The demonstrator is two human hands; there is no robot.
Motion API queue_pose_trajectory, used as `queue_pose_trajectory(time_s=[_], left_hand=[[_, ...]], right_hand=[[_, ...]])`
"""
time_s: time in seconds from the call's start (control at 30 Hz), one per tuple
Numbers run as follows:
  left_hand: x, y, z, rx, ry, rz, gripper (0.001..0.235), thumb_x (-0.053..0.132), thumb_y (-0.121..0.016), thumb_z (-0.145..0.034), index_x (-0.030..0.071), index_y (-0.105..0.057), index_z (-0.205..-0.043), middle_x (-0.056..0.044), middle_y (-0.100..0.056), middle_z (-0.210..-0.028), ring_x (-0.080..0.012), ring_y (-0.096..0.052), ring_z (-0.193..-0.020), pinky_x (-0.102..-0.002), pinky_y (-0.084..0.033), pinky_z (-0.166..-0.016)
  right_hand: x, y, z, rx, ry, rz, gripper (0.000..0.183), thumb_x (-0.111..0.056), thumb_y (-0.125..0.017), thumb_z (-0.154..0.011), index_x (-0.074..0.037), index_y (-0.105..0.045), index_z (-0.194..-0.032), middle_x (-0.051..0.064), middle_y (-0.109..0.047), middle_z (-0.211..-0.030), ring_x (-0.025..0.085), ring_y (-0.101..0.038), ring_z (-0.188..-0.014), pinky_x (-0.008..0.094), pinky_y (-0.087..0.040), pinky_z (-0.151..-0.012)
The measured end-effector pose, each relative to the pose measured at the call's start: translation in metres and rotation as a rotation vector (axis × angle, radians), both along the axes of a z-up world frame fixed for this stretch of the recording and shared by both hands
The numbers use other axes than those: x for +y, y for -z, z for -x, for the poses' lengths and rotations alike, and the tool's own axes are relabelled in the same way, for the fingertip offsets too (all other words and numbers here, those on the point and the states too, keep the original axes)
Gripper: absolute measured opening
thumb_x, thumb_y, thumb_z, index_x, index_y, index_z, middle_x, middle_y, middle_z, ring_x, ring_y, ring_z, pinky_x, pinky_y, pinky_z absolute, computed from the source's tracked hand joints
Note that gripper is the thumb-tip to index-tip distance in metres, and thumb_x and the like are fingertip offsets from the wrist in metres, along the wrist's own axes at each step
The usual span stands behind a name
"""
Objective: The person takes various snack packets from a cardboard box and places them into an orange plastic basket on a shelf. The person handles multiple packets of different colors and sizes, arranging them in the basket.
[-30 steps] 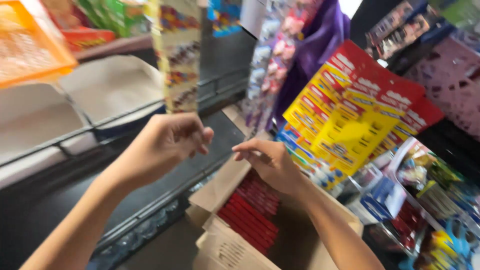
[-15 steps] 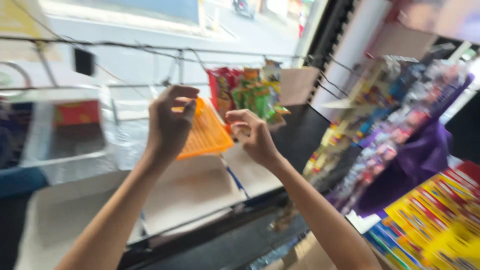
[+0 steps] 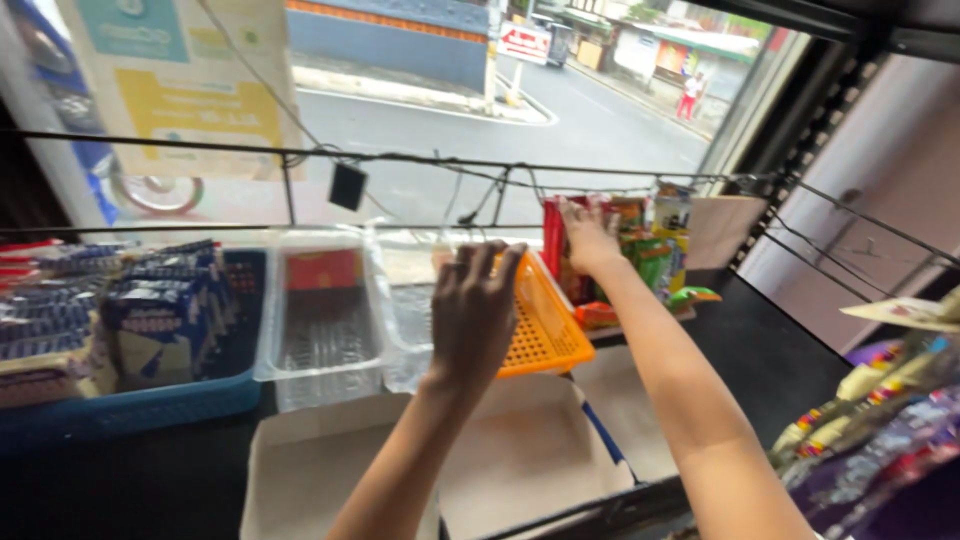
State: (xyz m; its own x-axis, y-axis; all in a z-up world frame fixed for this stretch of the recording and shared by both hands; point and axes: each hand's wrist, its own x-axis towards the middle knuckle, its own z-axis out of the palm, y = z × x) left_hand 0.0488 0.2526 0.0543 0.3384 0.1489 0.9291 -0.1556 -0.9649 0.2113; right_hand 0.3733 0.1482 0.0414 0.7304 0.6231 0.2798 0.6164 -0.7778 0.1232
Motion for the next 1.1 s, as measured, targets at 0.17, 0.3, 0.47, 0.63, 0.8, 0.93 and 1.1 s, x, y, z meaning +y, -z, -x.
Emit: queue_pose_trajectory(time_s=[0.17, 0.3, 0.47, 0.63, 0.8, 0.93, 1.1], left_hand=[[-0.001, -0.007, 0.002, 0.048, 0.099, 0.181, 0.047, -0.002, -0.066, -0.077, 0.01, -0.068, -0.122, -0.01, -0.068, -0.115, -0.0329, -0.062, -0.109, -0.045, -0.05, -0.094], [-0.002, -0.011, -0.004, 0.066, 0.351, 0.476, 0.053, 0.002, -0.069, -0.081, 0.006, -0.06, -0.133, -0.017, -0.065, -0.127, -0.0379, -0.061, -0.119, -0.046, -0.05, -0.097], [-0.004, -0.008, -0.01, -0.055, 0.545, 0.402, 0.094, 0.022, -0.085, -0.076, -0.013, -0.035, -0.148, -0.032, -0.056, -0.132, -0.0416, -0.056, -0.121, -0.047, -0.047, -0.098], [0.002, -0.017, 0.001, 0.517, 0.689, 0.855, 0.03, 0.025, -0.069, -0.091, 0.001, -0.069, -0.11, -0.019, -0.073, -0.077, -0.0238, -0.071, -0.064, -0.038, -0.056, -0.059], [0.007, -0.015, -0.003, 0.236, 0.665, 0.884, 0.024, 0.023, -0.072, -0.091, 0.0, -0.068, -0.097, -0.009, -0.071, -0.067, -0.0156, -0.067, -0.055, -0.033, -0.053, -0.052], [0.008, -0.018, -0.005, 0.182, 0.652, 0.899, 0.023, 0.021, -0.072, -0.091, 0.0, -0.067, -0.096, -0.008, -0.072, -0.068, -0.0137, -0.07, -0.059, -0.033, -0.054, -0.054], [-0.001, -0.014, -0.007, 0.211, 0.703, 0.916, 0.021, 0.02, -0.072, -0.091, 0.001, -0.066, -0.096, -0.008, -0.069, -0.068, -0.0151, -0.066, -0.057, -0.033, -0.052, -0.053]], right_hand=[[-0.005, -0.027, 0.022, -0.154, 0.05, 0.059, 0.058, -0.012, -0.073, -0.08, -0.024, -0.06, -0.136, 0.005, -0.05, -0.146, 0.036, -0.034, -0.147, 0.066, -0.025, -0.119], [-0.026, -0.092, 0.087, -0.038, -0.255, -0.2, 0.04, -0.02, -0.084, -0.074, -0.009, -0.07, -0.109, 0.01, -0.07, -0.105, 0.03, -0.069, -0.102, 0.045, -0.054, -0.086], [-0.044, -0.153, 0.17, 0.376, -0.602, -0.312, 0.044, -0.023, -0.087, -0.074, -0.002, -0.065, -0.106, 0.005, -0.072, -0.088, 0.013, -0.067, -0.084, 0.032, -0.057, -0.076], [0.008, -0.083, 0.042, 0.772, -0.656, -0.608, 0.043, -0.039, -0.058, -0.102, -0.007, -0.07, -0.127, 0.003, -0.072, -0.103, 0.01, -0.065, -0.097, 0.028, -0.056, -0.089], [-0.005, 0.005, -0.06, 0.057, -0.123, -0.105, 0.1, -0.022, -0.083, -0.078, -0.009, -0.028, -0.161, 0.018, -0.026, -0.162, 0.05, -0.01, -0.154, 0.077, -0.011, -0.109], [-0.013, -0.002, -0.007, -0.043, 0.103, -0.009, 0.101, -0.023, -0.084, -0.077, -0.015, -0.031, -0.163, 0.006, -0.033, -0.16, 0.039, -0.02, -0.151, 0.077, -0.011, -0.119], [-0.025, 0.003, -0.002, -0.127, -0.032, -0.038, 0.083, -0.019, -0.084, -0.074, -0.016, -0.043, -0.146, 0.007, -0.026, -0.166, 0.037, -0.014, -0.158, 0.074, -0.015, -0.116]])
